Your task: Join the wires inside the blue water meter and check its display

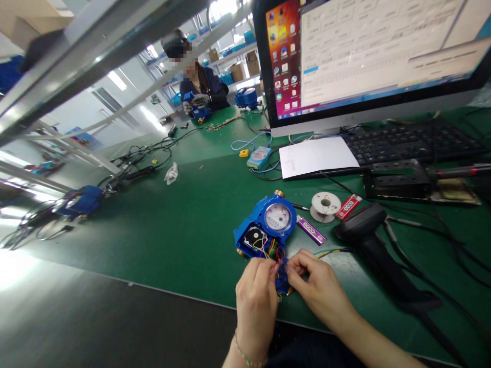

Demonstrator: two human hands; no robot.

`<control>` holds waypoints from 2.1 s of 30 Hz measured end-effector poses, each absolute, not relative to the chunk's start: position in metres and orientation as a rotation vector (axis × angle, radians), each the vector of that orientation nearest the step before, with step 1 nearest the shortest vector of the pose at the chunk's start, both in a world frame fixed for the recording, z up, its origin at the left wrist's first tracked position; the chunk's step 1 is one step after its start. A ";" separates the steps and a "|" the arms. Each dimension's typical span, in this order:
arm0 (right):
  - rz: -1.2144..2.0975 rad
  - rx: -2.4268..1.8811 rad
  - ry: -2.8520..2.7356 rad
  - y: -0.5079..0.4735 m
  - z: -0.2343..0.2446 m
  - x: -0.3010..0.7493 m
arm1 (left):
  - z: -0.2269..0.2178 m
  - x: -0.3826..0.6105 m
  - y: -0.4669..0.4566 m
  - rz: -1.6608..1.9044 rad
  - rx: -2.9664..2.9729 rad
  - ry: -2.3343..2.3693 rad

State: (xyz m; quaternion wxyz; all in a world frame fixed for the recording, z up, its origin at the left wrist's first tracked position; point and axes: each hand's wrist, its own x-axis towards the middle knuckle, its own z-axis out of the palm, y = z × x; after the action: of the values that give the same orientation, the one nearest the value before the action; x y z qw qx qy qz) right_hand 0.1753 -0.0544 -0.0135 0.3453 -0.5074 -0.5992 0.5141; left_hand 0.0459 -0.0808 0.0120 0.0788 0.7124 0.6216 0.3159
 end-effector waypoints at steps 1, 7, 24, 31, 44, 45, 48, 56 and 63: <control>1.262 -1.319 -1.586 -0.053 -0.011 0.177 | 0.013 0.046 -0.079 0.945 2.131 1.876; 1.732 -1.206 -1.176 -0.047 -0.007 0.179 | 0.015 0.044 -0.068 0.927 2.102 1.994; 1.868 -1.277 -0.821 -0.051 -0.021 0.180 | 0.009 0.033 -0.069 0.987 1.981 1.953; 1.815 -1.249 -0.758 -0.050 -0.026 0.186 | 0.007 0.033 -0.073 1.016 1.953 1.922; 1.448 -1.350 -1.166 -0.053 -0.028 0.187 | 0.009 0.036 -0.074 1.010 1.889 1.899; 1.381 -1.340 -1.248 -0.054 -0.023 0.185 | 0.009 0.037 -0.074 1.014 1.894 1.900; 1.270 -1.290 -1.488 -0.056 -0.011 0.178 | 0.010 0.039 -0.074 1.009 1.921 1.892; 0.956 -1.251 -1.737 -0.057 -0.012 0.172 | 0.006 0.042 -0.073 0.973 1.972 1.922; 0.821 -1.261 -1.768 -0.059 -0.017 0.179 | 0.007 0.042 -0.072 1.000 1.963 1.914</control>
State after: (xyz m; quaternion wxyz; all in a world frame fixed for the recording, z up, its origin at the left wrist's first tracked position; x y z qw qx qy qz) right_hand 0.1787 -0.0586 -0.0175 0.3985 -0.4983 -0.6985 0.3242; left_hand 0.0420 -0.0716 0.0071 0.1112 0.6684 0.6518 0.3405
